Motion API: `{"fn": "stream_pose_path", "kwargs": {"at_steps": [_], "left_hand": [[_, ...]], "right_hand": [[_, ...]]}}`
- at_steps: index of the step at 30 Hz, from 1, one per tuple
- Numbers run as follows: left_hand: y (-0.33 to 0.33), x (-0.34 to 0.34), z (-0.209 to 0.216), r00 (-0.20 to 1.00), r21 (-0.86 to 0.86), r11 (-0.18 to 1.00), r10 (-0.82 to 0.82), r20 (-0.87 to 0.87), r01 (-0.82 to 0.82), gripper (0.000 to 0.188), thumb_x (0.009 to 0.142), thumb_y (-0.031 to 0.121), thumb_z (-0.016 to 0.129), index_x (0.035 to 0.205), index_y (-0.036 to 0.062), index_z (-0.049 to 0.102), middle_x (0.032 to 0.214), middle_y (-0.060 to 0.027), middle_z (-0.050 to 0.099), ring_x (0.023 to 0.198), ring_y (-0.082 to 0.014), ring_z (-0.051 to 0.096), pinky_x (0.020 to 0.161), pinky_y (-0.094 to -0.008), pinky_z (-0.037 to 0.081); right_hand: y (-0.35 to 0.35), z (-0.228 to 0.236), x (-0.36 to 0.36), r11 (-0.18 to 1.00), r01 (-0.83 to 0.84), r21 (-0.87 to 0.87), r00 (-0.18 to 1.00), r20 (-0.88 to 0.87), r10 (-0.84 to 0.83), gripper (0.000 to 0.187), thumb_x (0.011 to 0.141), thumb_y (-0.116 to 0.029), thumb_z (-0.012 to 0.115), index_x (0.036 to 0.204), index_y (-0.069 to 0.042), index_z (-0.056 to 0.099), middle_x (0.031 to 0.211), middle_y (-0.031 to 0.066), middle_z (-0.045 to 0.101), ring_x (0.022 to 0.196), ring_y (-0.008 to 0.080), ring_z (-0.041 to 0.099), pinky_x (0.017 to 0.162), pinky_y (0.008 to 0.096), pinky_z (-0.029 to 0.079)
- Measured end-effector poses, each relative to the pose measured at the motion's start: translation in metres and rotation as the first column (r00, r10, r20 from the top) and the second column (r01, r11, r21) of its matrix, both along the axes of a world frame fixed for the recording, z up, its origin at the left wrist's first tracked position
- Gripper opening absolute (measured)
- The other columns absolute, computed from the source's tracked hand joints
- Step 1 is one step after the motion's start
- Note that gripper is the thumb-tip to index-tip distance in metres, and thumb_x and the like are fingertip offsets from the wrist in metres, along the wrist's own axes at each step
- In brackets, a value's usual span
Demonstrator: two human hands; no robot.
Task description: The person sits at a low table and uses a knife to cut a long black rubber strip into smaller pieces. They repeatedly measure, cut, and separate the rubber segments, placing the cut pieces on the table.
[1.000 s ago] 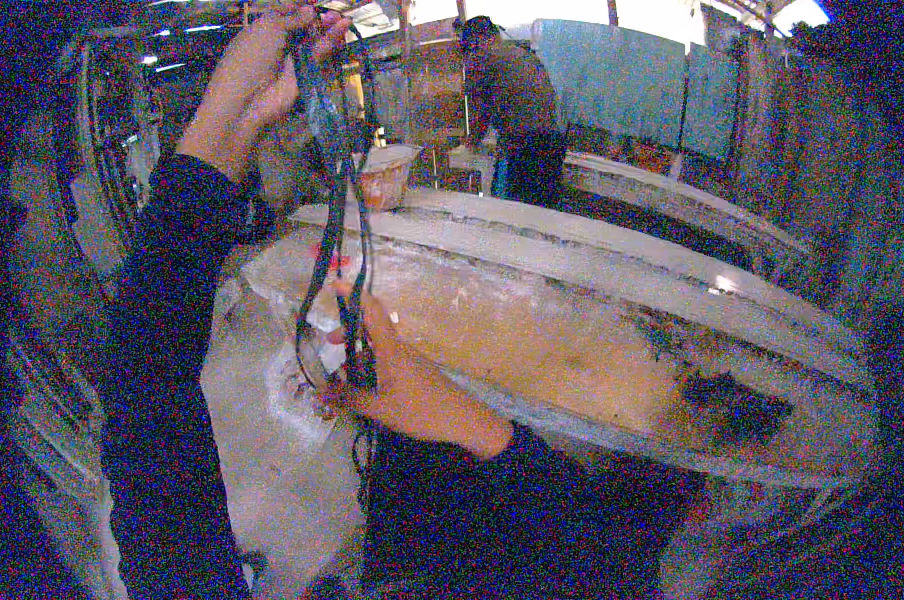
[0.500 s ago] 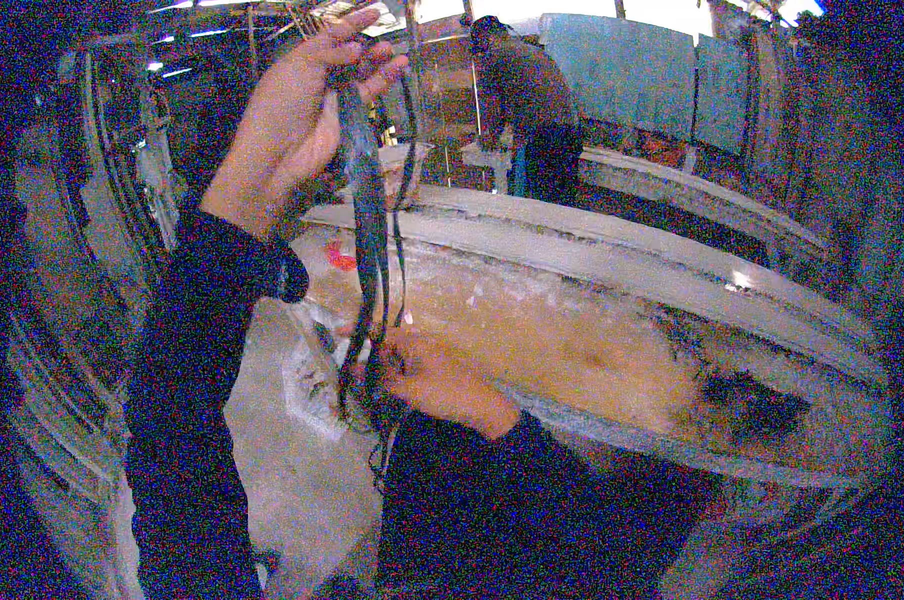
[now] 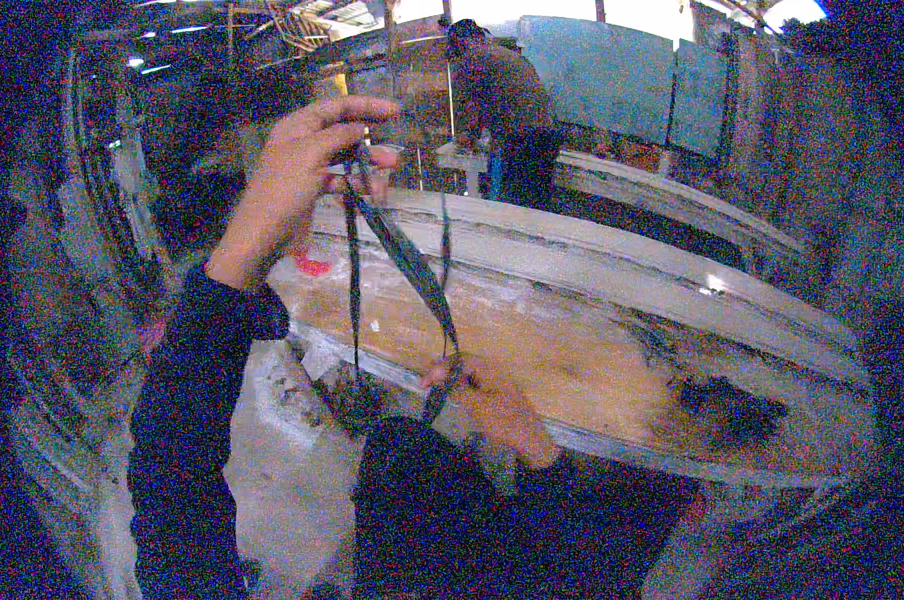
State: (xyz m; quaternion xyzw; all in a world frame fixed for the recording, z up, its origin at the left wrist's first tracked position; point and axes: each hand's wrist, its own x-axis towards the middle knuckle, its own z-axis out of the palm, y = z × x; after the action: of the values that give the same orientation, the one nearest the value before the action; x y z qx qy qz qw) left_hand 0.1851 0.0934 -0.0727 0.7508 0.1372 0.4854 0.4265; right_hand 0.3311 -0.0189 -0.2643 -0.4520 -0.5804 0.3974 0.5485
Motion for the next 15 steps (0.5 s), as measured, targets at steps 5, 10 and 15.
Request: {"fn": "stream_pose_path", "kwargs": {"at_steps": [5, 10, 15], "left_hand": [[0.024, -0.005, -0.013, 0.983, 0.044, 0.984, 0.174, -0.05, -0.172, 0.024, 0.079, 0.008, 0.045, 0.098, 0.0084, 0.059, 0.071, -0.0015, 0.052, 0.059, -0.0077, 0.049, 0.048, -0.0204, 0.042], [0.031, 0.001, -0.03, 0.972, -0.006, 0.972, 0.236, -0.023, -0.236, 0.021, 0.079, 0.01, 0.047, 0.097, 0.0073, 0.058, 0.066, 0.0012, 0.048, 0.06, -0.0066, 0.048, 0.048, -0.019, 0.041], [0.044, -0.007, -0.039, 0.932, -0.036, 0.945, 0.328, 0.152, -0.326, 0.026, 0.077, 0.007, 0.049, 0.103, 0.007, 0.053, 0.091, -0.0033, 0.052, 0.063, -0.0078, 0.05, 0.049, -0.0191, 0.041]], "right_hand": [[-0.011, 0.005, 0.044, 0.95, 0.297, 0.097, 0.944, 0.122, -0.308, 0.026, 0.084, -0.029, 0.05, 0.077, -0.005, 0.058, 0.076, 0.0007, 0.058, 0.072, 0.011, 0.05, 0.065, 0.0247, 0.039], [-0.03, 0.012, 0.073, 0.933, 0.355, 0.066, 0.909, 0.209, -0.361, 0.03, 0.084, -0.033, 0.048, 0.073, -0.006, 0.058, 0.066, -0.0015, 0.053, 0.057, 0.0071, 0.044, 0.053, 0.0203, 0.034], [-0.048, 0.009, 0.096, 0.961, 0.277, -0.003, 0.933, 0.239, -0.269, 0.033, 0.085, -0.036, 0.046, 0.071, -0.008, 0.056, 0.06, -0.0037, 0.048, 0.051, 0.0046, 0.04, 0.046, 0.0196, 0.031]]}}
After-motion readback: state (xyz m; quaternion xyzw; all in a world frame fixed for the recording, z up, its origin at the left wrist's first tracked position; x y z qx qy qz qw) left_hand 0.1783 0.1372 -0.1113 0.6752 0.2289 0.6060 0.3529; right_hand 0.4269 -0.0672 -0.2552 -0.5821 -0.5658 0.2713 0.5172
